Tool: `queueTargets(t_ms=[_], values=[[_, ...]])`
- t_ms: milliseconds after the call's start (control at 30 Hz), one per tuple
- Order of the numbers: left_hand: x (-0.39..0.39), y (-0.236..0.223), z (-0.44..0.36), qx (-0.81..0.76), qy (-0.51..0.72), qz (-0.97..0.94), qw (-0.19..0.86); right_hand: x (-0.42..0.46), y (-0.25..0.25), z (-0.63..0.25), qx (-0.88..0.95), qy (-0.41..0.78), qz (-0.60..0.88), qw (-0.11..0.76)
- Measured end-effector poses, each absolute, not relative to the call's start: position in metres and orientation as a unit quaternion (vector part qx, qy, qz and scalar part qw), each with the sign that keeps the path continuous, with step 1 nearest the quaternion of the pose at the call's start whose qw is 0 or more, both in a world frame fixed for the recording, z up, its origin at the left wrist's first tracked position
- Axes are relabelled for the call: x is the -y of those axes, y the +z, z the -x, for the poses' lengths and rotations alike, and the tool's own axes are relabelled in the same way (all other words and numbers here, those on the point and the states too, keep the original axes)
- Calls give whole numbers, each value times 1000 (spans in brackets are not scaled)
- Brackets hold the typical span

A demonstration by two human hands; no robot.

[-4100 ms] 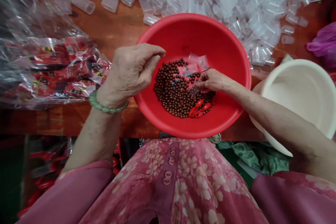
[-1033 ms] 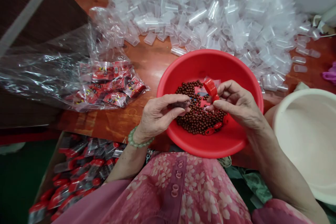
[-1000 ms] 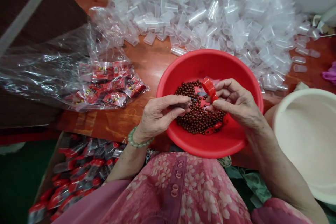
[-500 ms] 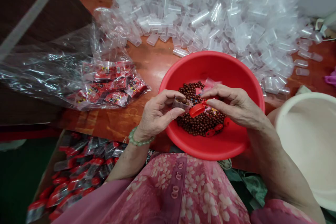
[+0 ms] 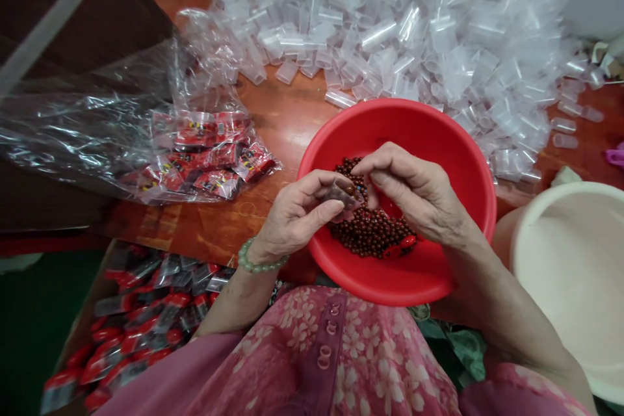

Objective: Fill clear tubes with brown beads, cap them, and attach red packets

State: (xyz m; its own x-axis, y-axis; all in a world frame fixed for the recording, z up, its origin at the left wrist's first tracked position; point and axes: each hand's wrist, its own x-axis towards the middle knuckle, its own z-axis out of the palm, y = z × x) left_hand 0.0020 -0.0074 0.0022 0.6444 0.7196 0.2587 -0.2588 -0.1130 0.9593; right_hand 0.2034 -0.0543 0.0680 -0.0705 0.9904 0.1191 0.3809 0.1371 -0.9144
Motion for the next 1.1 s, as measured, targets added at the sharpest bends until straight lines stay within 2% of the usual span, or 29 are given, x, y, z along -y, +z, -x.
queueTargets(t_ms=[133,200,367,533,667,967,1100], values=[[5,3,-1,-181,372,-644,644,51,77,-207,739,335,492,316],[3,3,-1,-177,378,-641,645,50,76,-211,756,336,472,305],[1,3,-2,-171,375,-578,704,53,70,-219,716,340,479,378],[-2,2,-3,-181,375,-540,732,52,72,-222,609,421,533,409],[-1,5,-6,-173,365,-533,743,39,67,-214,530,463,505,499],[8,16,-11,-197,355,-525,748,14,48,-190,503,408,458,609],[11,15,-15,-174,370,-507,759,14,43,-181,502,425,436,615]])
